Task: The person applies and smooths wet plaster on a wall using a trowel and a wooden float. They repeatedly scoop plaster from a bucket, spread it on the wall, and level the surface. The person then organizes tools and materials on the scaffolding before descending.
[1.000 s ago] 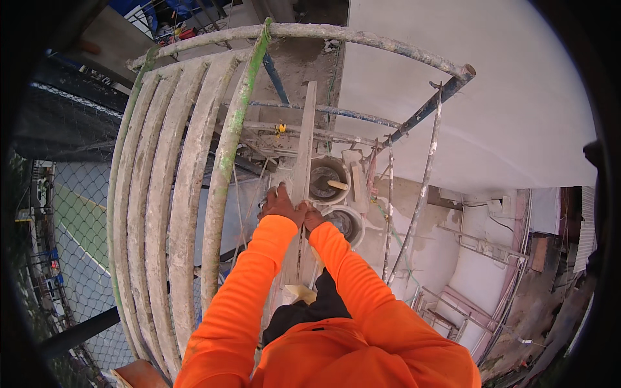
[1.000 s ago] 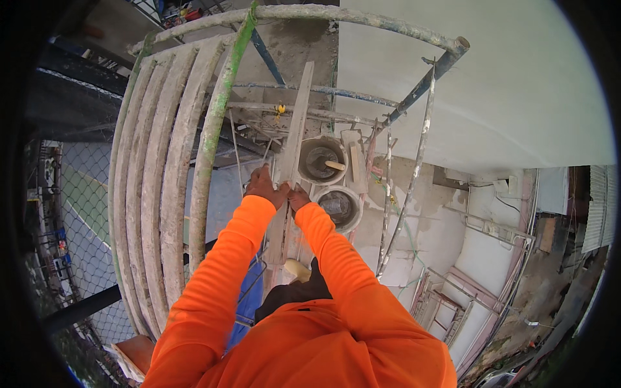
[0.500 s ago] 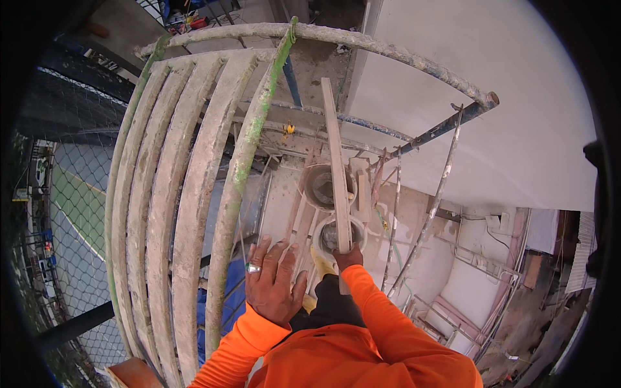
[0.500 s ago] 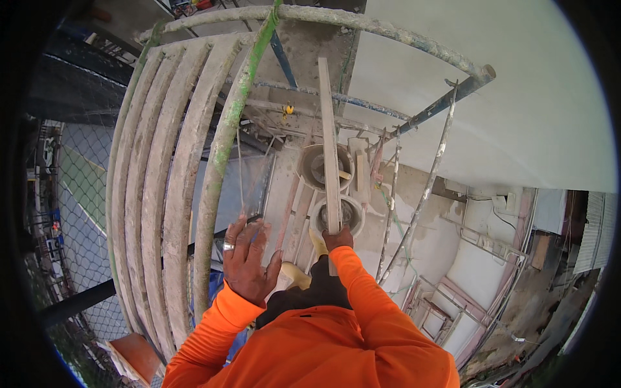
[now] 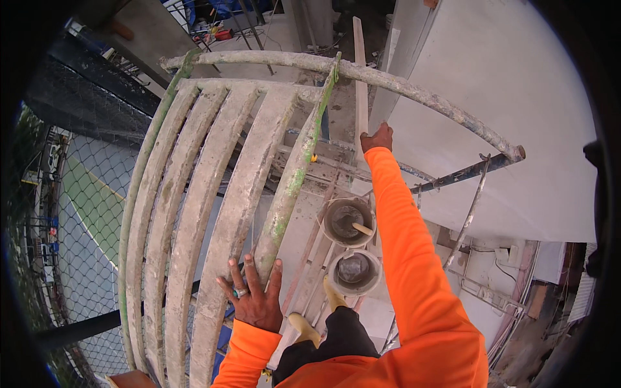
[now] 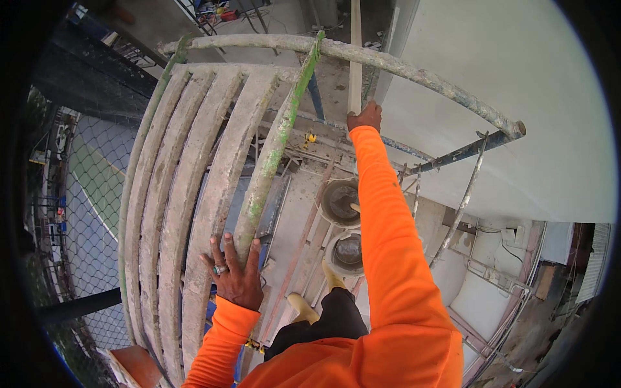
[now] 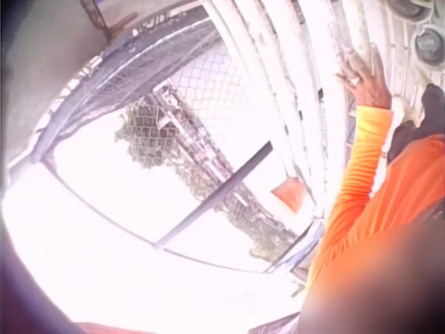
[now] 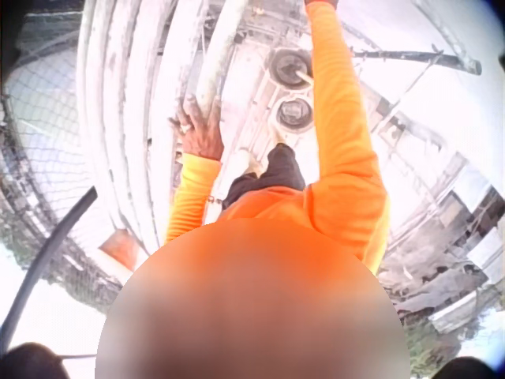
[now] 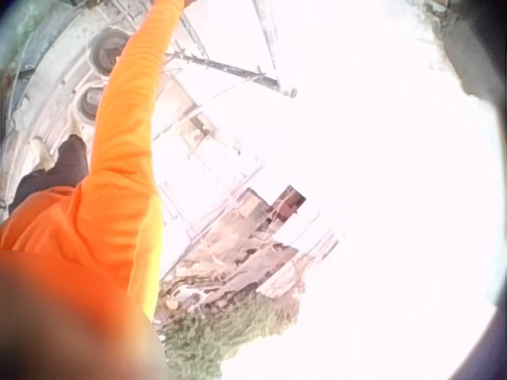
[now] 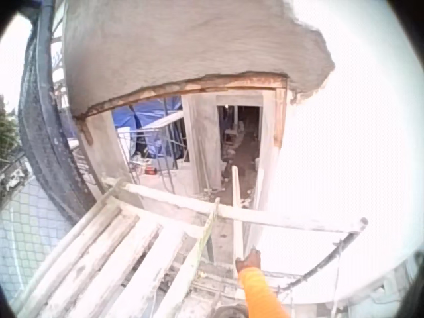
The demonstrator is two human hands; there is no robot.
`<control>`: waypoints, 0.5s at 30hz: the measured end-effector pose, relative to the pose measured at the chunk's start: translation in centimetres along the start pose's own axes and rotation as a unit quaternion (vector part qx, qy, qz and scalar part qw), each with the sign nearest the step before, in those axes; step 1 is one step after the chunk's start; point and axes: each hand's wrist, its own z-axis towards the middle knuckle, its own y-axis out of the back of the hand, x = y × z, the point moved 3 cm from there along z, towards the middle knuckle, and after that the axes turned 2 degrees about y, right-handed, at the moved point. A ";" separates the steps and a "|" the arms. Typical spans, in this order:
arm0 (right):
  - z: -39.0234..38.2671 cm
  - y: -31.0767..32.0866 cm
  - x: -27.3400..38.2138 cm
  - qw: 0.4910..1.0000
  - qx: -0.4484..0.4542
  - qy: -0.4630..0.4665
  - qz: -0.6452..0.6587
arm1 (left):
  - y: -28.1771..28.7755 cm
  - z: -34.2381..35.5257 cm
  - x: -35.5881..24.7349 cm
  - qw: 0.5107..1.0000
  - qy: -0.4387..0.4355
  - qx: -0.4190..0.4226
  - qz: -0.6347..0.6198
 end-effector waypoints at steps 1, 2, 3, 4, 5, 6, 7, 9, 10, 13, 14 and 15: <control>0.2 -0.1 1.5 0.999 0.033 0.007 0.003 | 0.1 0.0 0.0 1.000 0.000 -0.005 -0.005; 0.2 -0.3 2.9 0.998 0.057 0.020 0.010 | 0.1 0.0 0.0 1.000 0.005 0.001 -0.019; 0.0 -0.6 4.1 0.996 0.071 0.051 0.021 | 0.2 0.0 -0.1 1.000 0.004 -0.003 -0.017; -2.4 -0.9 4.1 0.992 0.061 0.104 0.043 | 0.3 0.1 -0.1 1.000 0.001 -0.008 -0.014; -5.3 -1.7 3.3 0.988 0.106 0.109 0.031 | 0.4 0.1 -0.1 1.000 -0.002 -0.013 -0.011; -8.6 -2.5 1.8 0.983 0.140 0.121 0.012 | 0.6 0.1 0.0 1.000 -0.002 -0.010 -0.019; -12.7 -3.2 -0.6 0.973 0.205 0.104 0.008 | 0.6 0.2 0.0 1.000 -0.002 -0.007 -0.027; -22.8 -3.8 -6.6 0.945 0.318 0.027 -0.074 | 0.8 0.1 0.2 0.999 -0.003 -0.002 -0.037; -28.0 -3.3 -9.9 0.915 0.387 -0.026 -0.107 | 0.9 0.1 0.2 0.999 -0.004 -0.002 -0.039; -42.1 1.4 -18.2 0.847 0.474 -0.126 -0.205 | 1.0 -0.1 0.3 0.999 -0.008 -0.006 -0.047; -45.3 3.7 -20.3 0.829 0.485 -0.156 -0.229 | 1.1 -0.2 0.2 0.999 -0.008 -0.009 -0.050; -48.1 6.3 -21.7 0.834 0.477 -0.168 -0.221 | 1.1 -0.2 0.2 0.998 -0.009 -0.009 -0.054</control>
